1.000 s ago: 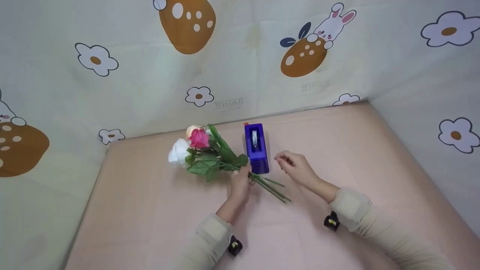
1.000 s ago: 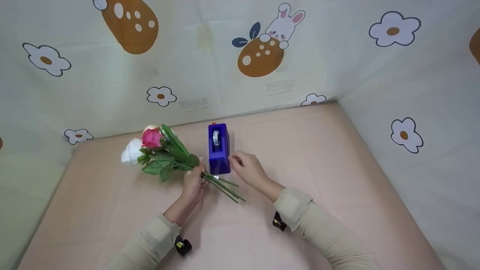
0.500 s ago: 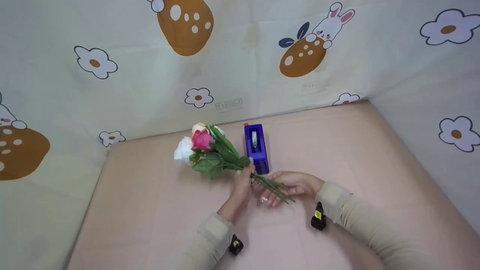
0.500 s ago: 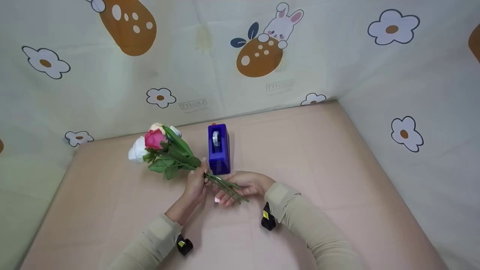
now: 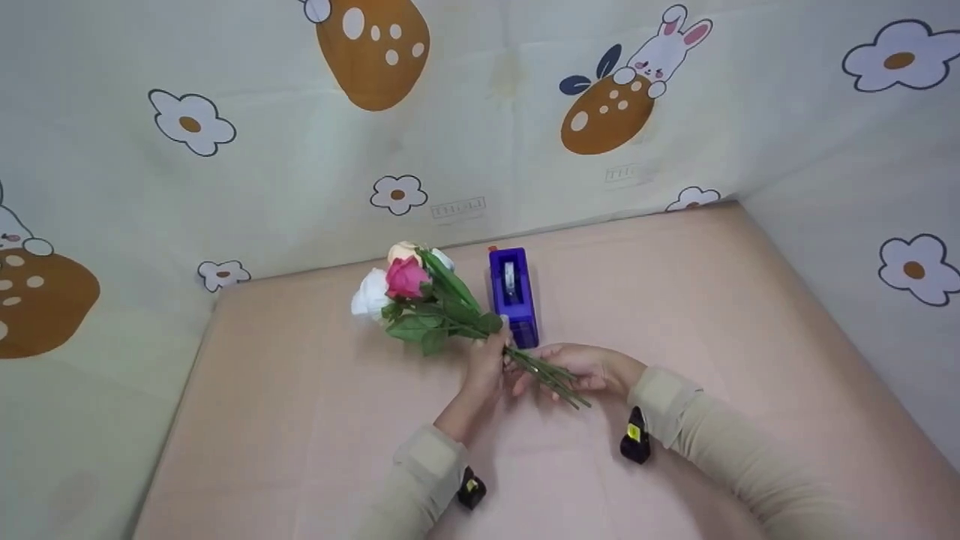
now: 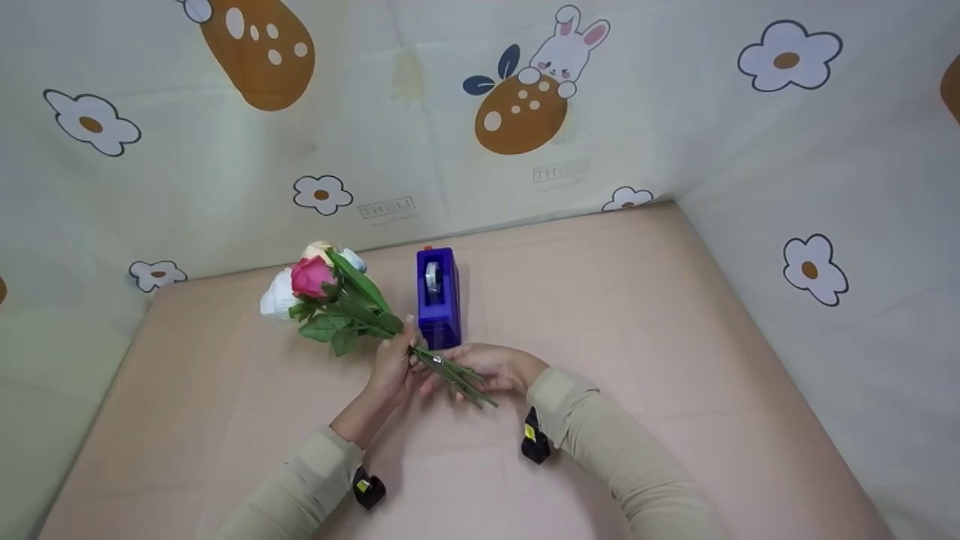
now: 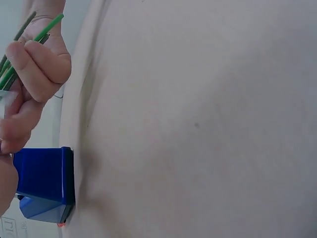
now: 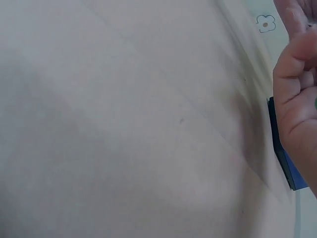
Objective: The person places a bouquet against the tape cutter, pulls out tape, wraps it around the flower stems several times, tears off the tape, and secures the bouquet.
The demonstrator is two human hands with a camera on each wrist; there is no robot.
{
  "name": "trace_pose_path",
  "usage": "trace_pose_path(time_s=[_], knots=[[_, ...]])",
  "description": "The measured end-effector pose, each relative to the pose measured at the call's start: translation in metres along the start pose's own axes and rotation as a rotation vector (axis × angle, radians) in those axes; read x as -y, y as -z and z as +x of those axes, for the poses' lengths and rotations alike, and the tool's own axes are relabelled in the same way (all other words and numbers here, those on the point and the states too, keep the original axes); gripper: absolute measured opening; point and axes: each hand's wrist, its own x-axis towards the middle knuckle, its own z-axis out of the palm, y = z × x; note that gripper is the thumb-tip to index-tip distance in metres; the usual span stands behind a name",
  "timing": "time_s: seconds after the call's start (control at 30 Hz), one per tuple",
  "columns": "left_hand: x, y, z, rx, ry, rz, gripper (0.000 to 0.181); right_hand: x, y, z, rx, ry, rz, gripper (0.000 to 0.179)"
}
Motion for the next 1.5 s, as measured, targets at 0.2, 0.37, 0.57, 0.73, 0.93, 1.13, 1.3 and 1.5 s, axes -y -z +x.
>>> trace_pose_path(time_s=[0.2, 0.37, 0.57, 0.73, 0.93, 1.13, 1.3, 1.5], knots=[[-0.004, 0.001, -0.002, 0.003, 0.034, 0.034, 0.039, -0.002, 0.001, -0.002, 0.002, 0.013, 0.017, 0.042], [-0.014, -0.002, -0.009, 0.030, 0.022, 0.045, 0.040, -0.003, -0.003, 0.000, 0.057, 0.024, 0.095, 0.048], [-0.014, -0.001, -0.008, 0.047, 0.054, 0.032, 0.042, -0.001, -0.005, -0.002, 0.085, -0.008, 0.127, 0.048], [-0.014, 0.000, -0.006, 0.030, 0.024, 0.054, 0.041, 0.006, -0.001, -0.009, 0.197, 0.042, 0.069, 0.053], [-0.020, -0.003, -0.013, 0.041, -0.064, 0.152, 0.039, 0.013, -0.012, -0.010, 0.114, 0.071, -0.307, 0.052], [-0.019, -0.003, -0.016, 0.025, -0.061, 0.188, 0.037, 0.006, -0.029, -0.008, -0.133, 0.154, -0.686, 0.035], [-0.010, 0.000, -0.012, -0.009, -0.054, 0.169, 0.037, -0.001, -0.037, -0.007, -0.311, 0.202, -0.932, 0.024], [0.004, 0.001, -0.010, -0.136, -0.008, 0.166, 0.029, -0.004, -0.044, -0.006, -0.441, 0.310, -1.330, 0.016]])
